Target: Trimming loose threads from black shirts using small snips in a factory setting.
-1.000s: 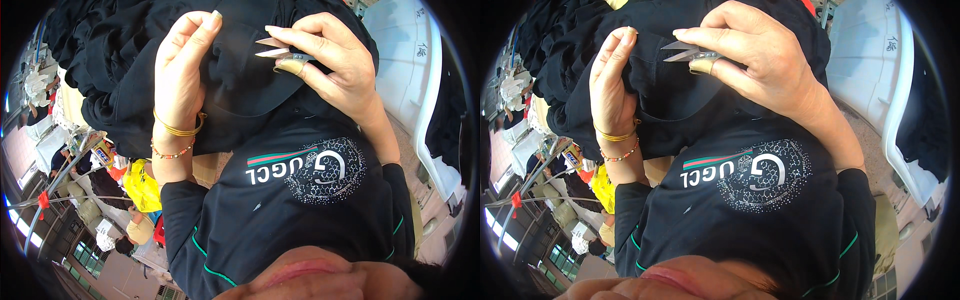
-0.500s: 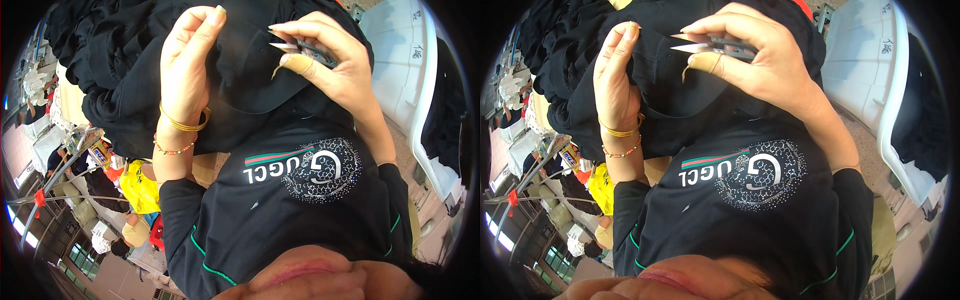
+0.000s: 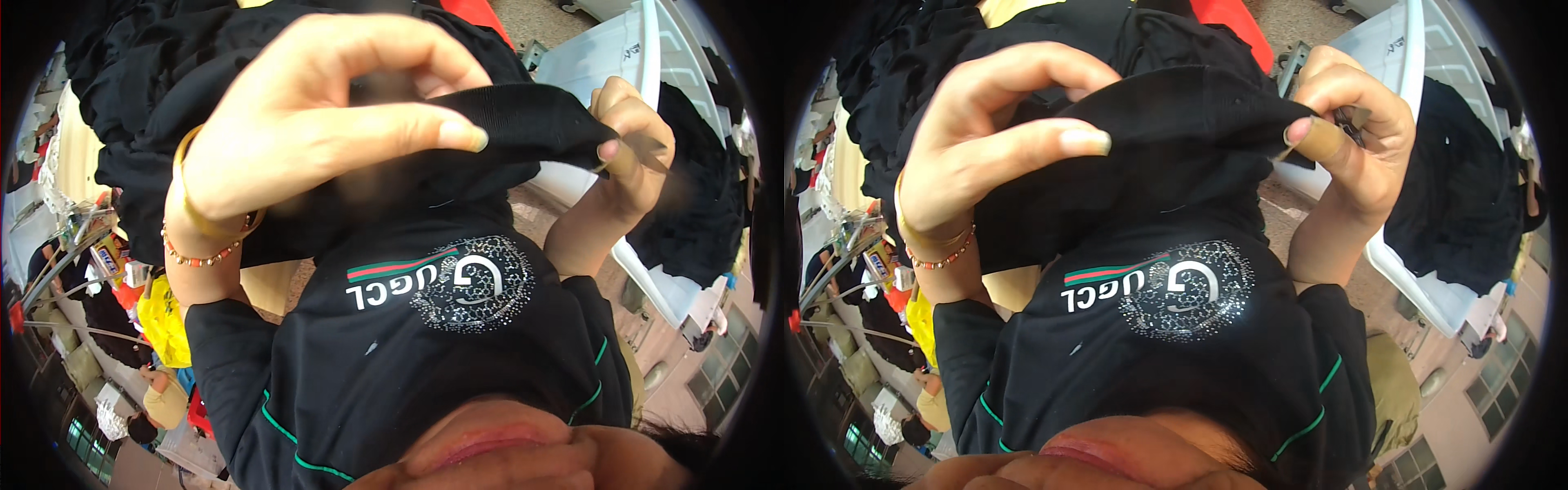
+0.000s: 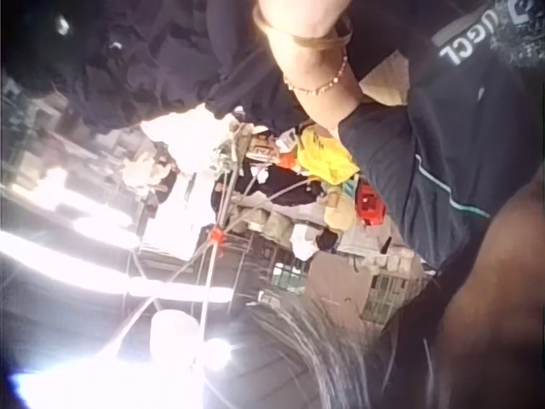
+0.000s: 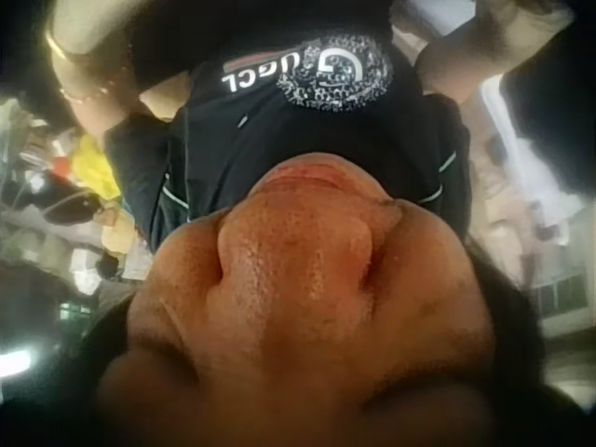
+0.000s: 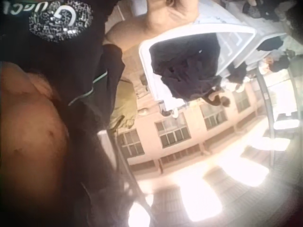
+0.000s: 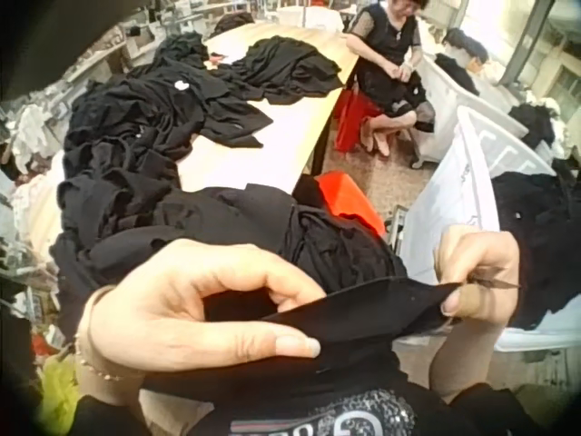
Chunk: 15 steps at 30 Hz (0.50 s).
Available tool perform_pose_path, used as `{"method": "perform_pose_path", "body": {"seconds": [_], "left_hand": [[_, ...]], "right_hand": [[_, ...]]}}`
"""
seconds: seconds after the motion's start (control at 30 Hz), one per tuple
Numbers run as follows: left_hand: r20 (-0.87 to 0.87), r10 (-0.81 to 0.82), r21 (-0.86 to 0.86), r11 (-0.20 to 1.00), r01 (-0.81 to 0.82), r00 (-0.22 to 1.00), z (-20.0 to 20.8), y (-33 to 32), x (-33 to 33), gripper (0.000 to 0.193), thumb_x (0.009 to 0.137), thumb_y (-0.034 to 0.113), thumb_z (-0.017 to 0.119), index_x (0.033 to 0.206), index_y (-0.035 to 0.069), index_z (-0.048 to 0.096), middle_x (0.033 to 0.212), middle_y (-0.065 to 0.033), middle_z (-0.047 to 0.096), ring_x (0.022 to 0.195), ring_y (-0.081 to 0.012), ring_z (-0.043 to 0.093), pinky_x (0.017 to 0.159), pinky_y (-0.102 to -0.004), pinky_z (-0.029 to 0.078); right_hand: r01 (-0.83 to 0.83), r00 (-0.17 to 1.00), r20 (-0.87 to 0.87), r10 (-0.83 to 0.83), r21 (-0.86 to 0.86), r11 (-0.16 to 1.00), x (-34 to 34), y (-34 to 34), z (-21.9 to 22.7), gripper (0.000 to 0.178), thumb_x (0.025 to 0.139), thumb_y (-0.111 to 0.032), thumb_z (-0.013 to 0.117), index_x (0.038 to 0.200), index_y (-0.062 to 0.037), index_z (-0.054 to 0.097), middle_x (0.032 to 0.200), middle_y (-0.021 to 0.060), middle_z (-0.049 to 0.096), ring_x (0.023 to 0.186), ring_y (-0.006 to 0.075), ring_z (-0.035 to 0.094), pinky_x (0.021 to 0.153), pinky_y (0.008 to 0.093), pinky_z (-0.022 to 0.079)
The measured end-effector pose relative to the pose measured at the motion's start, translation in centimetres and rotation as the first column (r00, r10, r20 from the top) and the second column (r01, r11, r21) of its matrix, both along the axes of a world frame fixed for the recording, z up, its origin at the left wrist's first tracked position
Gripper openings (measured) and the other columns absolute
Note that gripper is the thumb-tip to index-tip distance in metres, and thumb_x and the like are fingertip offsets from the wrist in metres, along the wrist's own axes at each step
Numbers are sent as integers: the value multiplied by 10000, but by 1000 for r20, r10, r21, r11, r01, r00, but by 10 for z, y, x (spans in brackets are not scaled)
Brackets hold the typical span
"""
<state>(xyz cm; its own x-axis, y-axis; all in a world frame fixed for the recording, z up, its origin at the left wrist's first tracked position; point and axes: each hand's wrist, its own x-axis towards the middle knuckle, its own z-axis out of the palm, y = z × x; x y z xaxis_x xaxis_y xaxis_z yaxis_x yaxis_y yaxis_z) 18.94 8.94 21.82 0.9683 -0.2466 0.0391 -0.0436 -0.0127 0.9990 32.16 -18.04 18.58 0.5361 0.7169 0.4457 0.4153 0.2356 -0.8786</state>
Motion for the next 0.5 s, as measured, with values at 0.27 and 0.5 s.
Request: {"method": "perform_pose_path", "body": {"seconds": [0.27, 0.5], "left_hand": [[-226, 127, -59, 988, -144, 966, -56, 7, 5, 179, 930, 59, 650, 1085, -24, 683, 980, -7, 691, 922, -66, 620, 870, -197, 476], [-193, 240, -185, 943, -276, 951, -67, 9, -2, 226, 953, 132, 636, 1120, -14, 681, 1008, -22, 701, 945, -79, 633, 877, -206, 482]], "right_hand": [[251, 967, 153, -206, -396, 883, 5, 16, -50, 146, 776, -5, 747, 870, 31, 641, 784, 26, 570, 737, 99, 534, 665, 243, 418], [242, 910, 405, -88, -349, 905, -14, 45, -22, 365, 838, -72, 719, 1183, 11, 634, 996, 75, 633, 899, 137, 587, 782, 226, 461]]}}
